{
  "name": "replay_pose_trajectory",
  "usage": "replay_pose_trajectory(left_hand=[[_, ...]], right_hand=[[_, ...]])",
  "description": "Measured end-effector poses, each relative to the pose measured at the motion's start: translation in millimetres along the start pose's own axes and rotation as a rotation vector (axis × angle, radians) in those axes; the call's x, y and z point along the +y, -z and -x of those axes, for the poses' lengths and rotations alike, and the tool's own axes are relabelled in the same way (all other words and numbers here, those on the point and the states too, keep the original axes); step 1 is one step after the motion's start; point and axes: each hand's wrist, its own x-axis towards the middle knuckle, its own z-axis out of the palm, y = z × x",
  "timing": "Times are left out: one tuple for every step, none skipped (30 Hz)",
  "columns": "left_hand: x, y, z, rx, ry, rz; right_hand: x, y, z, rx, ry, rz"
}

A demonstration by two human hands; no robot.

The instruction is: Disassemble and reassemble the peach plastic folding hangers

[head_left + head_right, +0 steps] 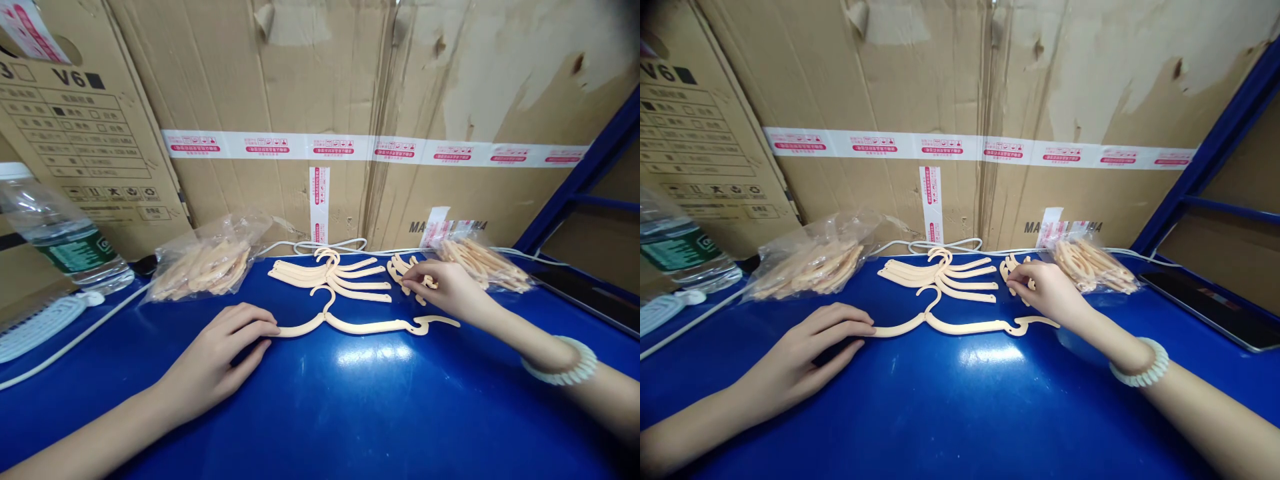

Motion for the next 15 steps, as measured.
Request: replay_pose_trajectory(left_hand=[[0, 0, 0, 0.006, 0.001, -0.001], [1, 0, 0, 0.009, 0.001, 0.0], [1, 0, 0, 0.01, 0.001, 0.001], [1, 0, 0, 0.01, 0.001, 0.004], [1, 0, 0, 0.009, 0.001, 0.007], [1, 0, 0, 0.007, 0.0, 0.009], [1, 0, 0, 0.003, 0.0, 0.01], [1, 0, 0, 0.0, 0.0, 0.01], [0, 0, 0, -0.003, 0.001, 0.009], [0, -1, 0, -0.006, 0.0, 0.008], [0, -1, 0, -0.01, -0.003, 0.004], [0, 0, 0, -0.013, -0.008, -0.003], [0, 0, -1, -0.017, -0.015, -0.012], [-1, 0, -1, -0.023, -0.023, -0.023], [-1, 1, -2, -0.026, -0.03, -0.033]], right_hand=[[-1, -1, 0, -0.009, -0.002, -0.006], [-2, -2, 0, -0.015, 0.001, -0.011], [-3, -3, 1, -0.021, 0.007, -0.018], [-4, -4, 1, -0.026, 0.016, -0.026], [-5, -5, 1, -0.031, 0.028, -0.035], [-6, -6, 1, -0.042, 0.042, -0.046], [-6, -7, 1, -0.056, 0.057, -0.059], [-7, -8, 1, -0.07, 0.07, -0.07], [-8, -10, 1, -0.081, 0.083, -0.077], [-10, -11, 0, -0.094, 0.094, -0.08], [-11, -12, 0, -0.108, 0.105, -0.082], [-13, -14, 0, -0.118, 0.112, -0.082], [-15, -15, -1, -0.126, 0.118, -0.083], [-17, -16, -1, -0.134, 0.124, -0.085], [-19, -17, -1, -0.138, 0.127, -0.085]])
